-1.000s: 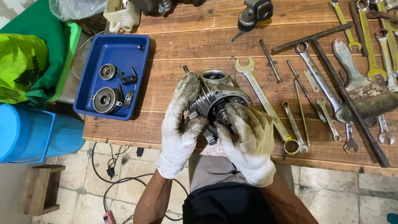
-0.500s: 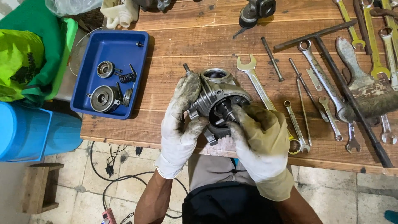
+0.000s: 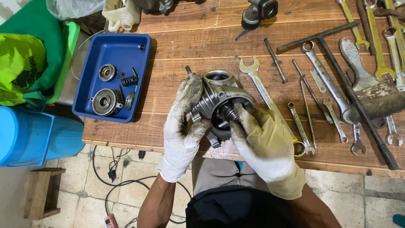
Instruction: Adjusting and inspecting internal components of a motorcycle engine cylinder head on a workbench
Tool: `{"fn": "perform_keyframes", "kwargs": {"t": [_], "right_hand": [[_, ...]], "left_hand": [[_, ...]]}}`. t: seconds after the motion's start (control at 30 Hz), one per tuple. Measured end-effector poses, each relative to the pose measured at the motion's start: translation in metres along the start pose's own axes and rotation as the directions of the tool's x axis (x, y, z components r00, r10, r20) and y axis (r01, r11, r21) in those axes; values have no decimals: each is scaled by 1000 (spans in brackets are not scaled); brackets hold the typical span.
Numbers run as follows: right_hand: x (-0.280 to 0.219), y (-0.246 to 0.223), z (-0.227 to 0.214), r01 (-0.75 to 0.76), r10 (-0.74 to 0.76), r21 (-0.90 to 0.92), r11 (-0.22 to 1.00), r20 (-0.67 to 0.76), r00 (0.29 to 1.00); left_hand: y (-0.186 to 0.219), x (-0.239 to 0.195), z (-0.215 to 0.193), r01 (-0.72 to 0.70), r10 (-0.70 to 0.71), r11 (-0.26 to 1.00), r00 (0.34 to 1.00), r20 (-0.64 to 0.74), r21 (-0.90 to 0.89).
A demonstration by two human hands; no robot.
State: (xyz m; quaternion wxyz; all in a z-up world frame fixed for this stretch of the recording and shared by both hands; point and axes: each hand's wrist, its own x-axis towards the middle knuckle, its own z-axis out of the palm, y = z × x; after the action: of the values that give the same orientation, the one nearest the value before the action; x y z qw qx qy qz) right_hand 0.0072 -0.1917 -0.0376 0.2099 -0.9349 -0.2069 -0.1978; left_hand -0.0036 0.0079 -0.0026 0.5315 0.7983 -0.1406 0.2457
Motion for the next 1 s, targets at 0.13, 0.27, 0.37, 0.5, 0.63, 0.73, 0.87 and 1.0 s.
{"fn": "perform_keyframes", "kwargs": {"t": [0.13, 0.27, 0.37, 0.5, 0.63, 0.73, 0.87, 1.0], "right_hand": [[4, -4, 6, 132, -177, -178, 975, -266, 948], [-10, 9, 33, 137, -138, -19, 990, -109, 984], [-1, 1, 25, 210, -266, -222, 952, -264, 927], [5, -6, 22, 109, -205, -335, 936, -266, 942], [-9, 6, 26, -51, 50, -110, 993, -11, 999], [-8, 12, 21, 188, -187, -413, 891, 43, 981], [-1, 27, 18, 411, -451, -560, 719, 74, 889], [19, 16, 21, 415, -385, -387, 823, 155, 910]], "left_hand": [[-1, -2, 1, 1, -2, 999, 1000, -11, -38], [0, -1, 1, -6, 6, 999, 1000, -11, -38], [-3, -3, 0, -20, 20, 1000, 1000, -6, -15], [-2, -2, 0, -10, 10, 999, 1000, -7, -37], [-3, -1, 0, -15, 15, 999, 1000, -5, -38], [-1, -3, -1, 8, -9, 1000, 1000, -6, -28], [0, -1, -2, 15, -15, 1000, 1000, -5, -9], [-3, -1, 0, -19, 18, 999, 999, -30, -31]]}}
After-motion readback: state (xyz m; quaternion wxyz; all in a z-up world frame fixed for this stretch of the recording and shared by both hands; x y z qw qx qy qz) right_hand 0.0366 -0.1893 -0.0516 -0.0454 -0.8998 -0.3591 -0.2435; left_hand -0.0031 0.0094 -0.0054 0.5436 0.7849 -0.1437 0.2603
